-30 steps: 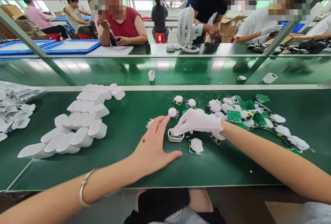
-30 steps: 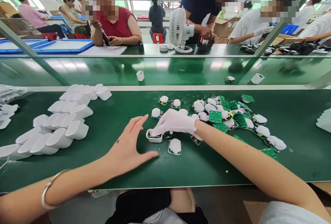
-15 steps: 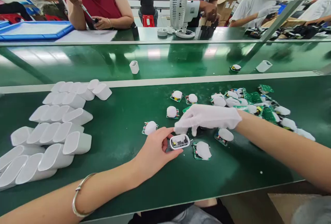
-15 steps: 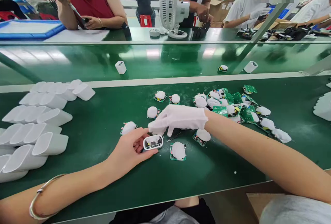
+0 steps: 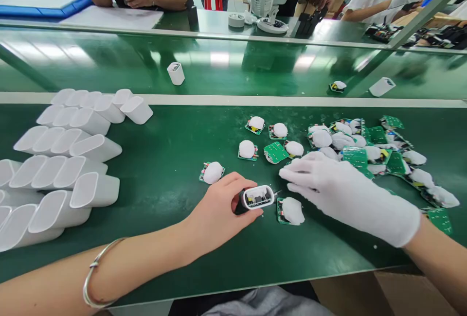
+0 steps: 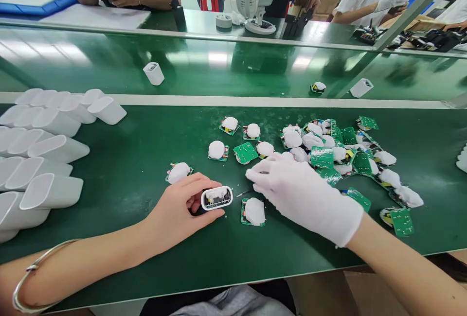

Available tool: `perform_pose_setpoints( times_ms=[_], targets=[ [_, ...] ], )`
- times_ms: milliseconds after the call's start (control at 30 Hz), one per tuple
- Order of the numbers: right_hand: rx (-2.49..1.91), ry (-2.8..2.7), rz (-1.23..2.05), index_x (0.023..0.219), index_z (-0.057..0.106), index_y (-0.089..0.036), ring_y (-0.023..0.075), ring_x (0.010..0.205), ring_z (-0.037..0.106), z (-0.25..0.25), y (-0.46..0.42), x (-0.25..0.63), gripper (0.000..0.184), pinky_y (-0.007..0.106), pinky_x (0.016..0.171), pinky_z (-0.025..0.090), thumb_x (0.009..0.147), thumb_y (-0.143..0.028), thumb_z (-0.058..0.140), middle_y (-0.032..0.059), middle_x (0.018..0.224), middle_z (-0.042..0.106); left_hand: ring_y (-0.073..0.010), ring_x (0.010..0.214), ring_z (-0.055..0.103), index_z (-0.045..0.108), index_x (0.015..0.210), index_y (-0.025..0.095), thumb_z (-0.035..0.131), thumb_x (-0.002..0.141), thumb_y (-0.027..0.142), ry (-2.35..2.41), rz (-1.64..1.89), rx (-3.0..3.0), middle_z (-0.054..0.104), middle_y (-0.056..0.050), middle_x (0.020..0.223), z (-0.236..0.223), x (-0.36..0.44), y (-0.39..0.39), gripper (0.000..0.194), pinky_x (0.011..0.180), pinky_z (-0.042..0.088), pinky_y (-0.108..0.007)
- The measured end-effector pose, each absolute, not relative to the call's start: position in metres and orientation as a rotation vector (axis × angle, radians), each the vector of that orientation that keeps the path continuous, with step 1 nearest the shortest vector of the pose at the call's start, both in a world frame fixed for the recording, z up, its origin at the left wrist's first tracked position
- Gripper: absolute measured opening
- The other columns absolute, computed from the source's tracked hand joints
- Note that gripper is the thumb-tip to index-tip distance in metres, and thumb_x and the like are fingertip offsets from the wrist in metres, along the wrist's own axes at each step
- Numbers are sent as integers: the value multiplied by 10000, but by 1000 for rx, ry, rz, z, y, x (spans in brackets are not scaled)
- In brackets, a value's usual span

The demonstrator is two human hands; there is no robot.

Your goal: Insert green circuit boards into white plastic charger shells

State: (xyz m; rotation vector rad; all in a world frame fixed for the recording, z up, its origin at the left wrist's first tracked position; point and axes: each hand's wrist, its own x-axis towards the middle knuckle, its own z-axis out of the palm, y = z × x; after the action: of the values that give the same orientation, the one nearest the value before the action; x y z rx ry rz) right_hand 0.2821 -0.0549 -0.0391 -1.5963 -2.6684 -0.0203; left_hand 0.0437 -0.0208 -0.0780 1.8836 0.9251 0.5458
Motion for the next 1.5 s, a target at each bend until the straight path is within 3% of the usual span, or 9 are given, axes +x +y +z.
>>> perform_pose_setpoints(
  times_ms=[133,233,300,367,467,600,1067,1300,1500],
  targets=[
    [-1529,-2827,-154,742,640,-200,217,816,552,-42,-47,281,251,346,718,385,804,-13,484,53,819,662,-69,570,426,669,945,207,669,757,208,881,560,1885,596,-2,892,-76,43,-21,188,516,395,-188],
    [-1495,-2535,-109,828,648,-194,197,811,573,-41,-49,277,196,313,719,407,893,-151,468,54,816,664,-68,550,413,688,940,224,682,745,187,917,569,1881,553,16,776,-77,43,-21,198,494,374,-180],
    [-1444,-2437,-134,947,645,-196,164,739,566,-38,-54,273,219,269,635,391,888,-129,444,45,827,658,-66,536,402,695,941,232,710,722,184,942,573,1885,515,27,725,-78,42,-22,225,480,362,-175],
    [-1432,-2501,-228,983,647,-229,138,632,512,-35,-60,268,311,244,520,296,828,-60,436,30,803,635,-62,536,399,696,936,235,729,707,177,939,582,1894,503,33,718,-78,42,-22,239,479,360,-170],
    [-1488,-2580,-341,952,668,-261,115,559,438,-34,-63,260,394,250,489,178,733,-15,454,20,801,626,-55,536,397,692,932,235,730,704,157,920,605,1903,497,40,720,-79,43,-22,244,480,358,-162],
    [-1420,-2632,-314,995,682,-276,109,590,480,-36,-56,256,465,264,513,184,679,-1,479,9,847,668,-53,531,389,690,917,230,730,700,143,912,626,1915,479,47,693,-81,43,-21,236,477,349,-156],
    [-1349,-2670,-245,903,686,-250,98,569,468,-28,-48,250,426,243,494,166,615,1,496,-9,824,664,-54,527,389,690,919,219,715,724,164,884,621,1939,477,43,693,-82,43,-21,204,481,346,-166],
    [-1368,-2633,-206,934,695,-255,113,587,455,-29,-53,253,457,263,518,183,644,16,467,8,805,661,-55,540,397,692,945,232,718,726,167,890,599,1925,477,44,701,-82,43,-20,230,492,360,-165],
    [-1417,-2584,-393,904,688,-291,126,579,344,-37,-61,248,397,283,553,137,634,-42,537,-22,686,614,-57,536,395,699,920,226,724,718,169,896,590,1918,469,42,688,-81,43,-21,211,486,361,-167]
  ],
)
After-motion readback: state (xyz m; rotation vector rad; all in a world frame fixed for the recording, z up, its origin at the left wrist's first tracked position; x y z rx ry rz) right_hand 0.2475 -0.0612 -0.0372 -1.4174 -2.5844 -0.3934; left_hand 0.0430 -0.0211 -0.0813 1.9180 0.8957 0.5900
